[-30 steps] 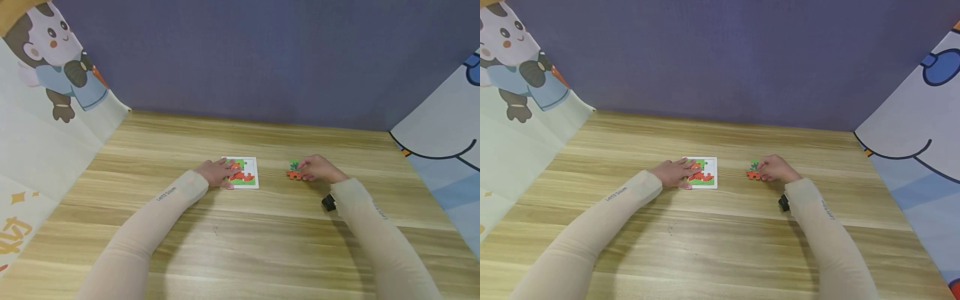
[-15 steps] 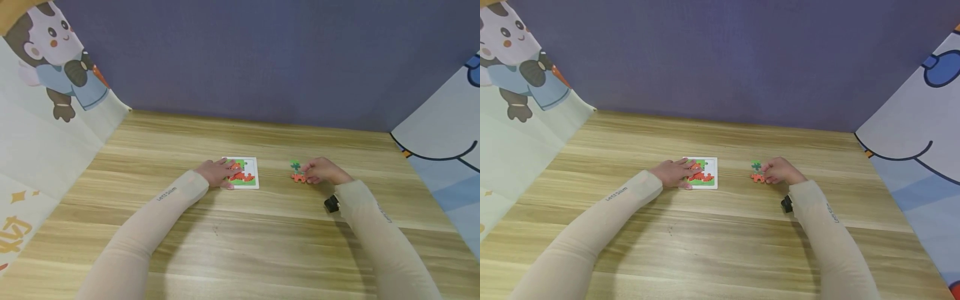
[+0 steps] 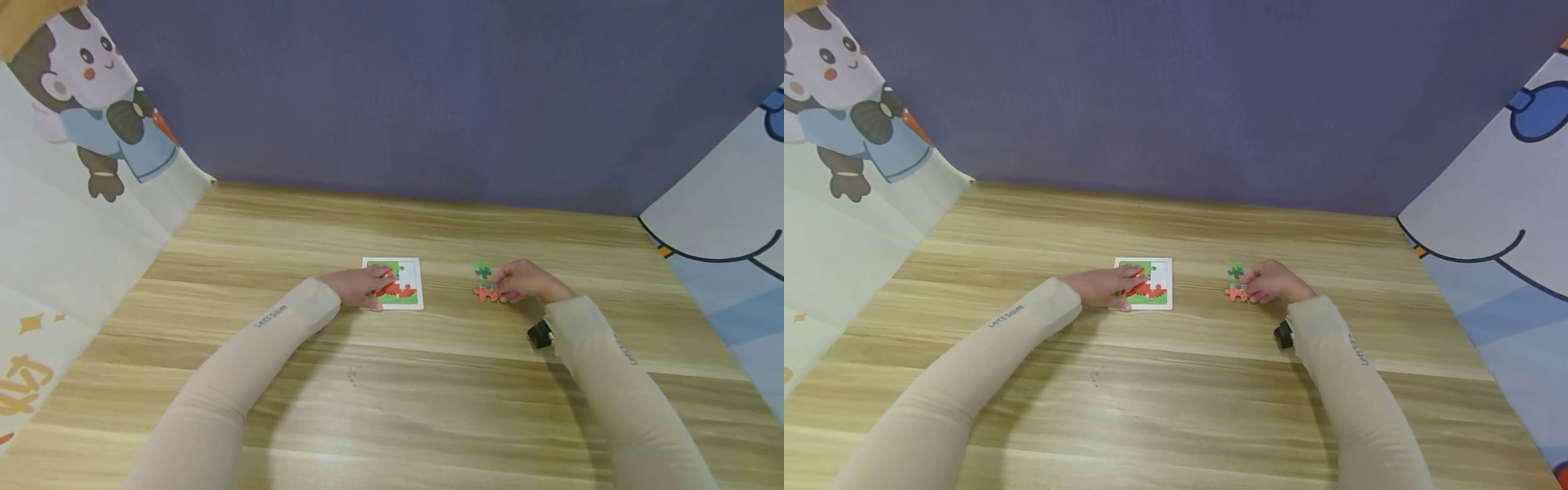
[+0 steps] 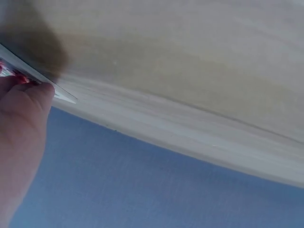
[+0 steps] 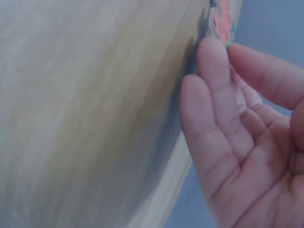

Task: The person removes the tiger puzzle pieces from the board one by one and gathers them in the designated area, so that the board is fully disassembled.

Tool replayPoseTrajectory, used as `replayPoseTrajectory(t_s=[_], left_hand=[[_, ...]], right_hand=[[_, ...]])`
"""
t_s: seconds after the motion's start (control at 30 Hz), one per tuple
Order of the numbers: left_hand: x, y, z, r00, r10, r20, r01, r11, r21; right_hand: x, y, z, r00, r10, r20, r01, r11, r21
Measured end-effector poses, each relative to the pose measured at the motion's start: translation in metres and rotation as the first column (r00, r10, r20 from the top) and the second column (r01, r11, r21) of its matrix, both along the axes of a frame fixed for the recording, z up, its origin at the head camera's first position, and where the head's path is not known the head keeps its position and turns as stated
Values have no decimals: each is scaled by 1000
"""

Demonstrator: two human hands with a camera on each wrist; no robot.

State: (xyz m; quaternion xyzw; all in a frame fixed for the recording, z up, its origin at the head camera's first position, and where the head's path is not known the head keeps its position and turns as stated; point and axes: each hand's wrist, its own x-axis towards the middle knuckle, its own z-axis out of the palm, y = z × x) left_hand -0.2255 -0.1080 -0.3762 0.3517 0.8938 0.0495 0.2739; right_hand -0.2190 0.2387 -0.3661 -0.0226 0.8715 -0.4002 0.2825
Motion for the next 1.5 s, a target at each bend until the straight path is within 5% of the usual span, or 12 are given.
replayPoseTrajectory(t_s=[0.37,0.53,0.77,1.5], left_hand=[[0,0,-2,995,-50,-87,45,997,-56],[3,1,0,990,-32,-135,18,994,-106],[5,1,0,991,40,-131,-54,993,-105],[3,1,0,991,49,-128,-66,989,-135]], right_hand=[[-3,0,-4,1000,-4,23,3,1000,8],[-4,0,-4,1000,10,22,-11,1000,19],[-4,-2,-5,1000,17,24,-18,1000,18],[-5,-3,3,998,14,57,-15,1000,20]])
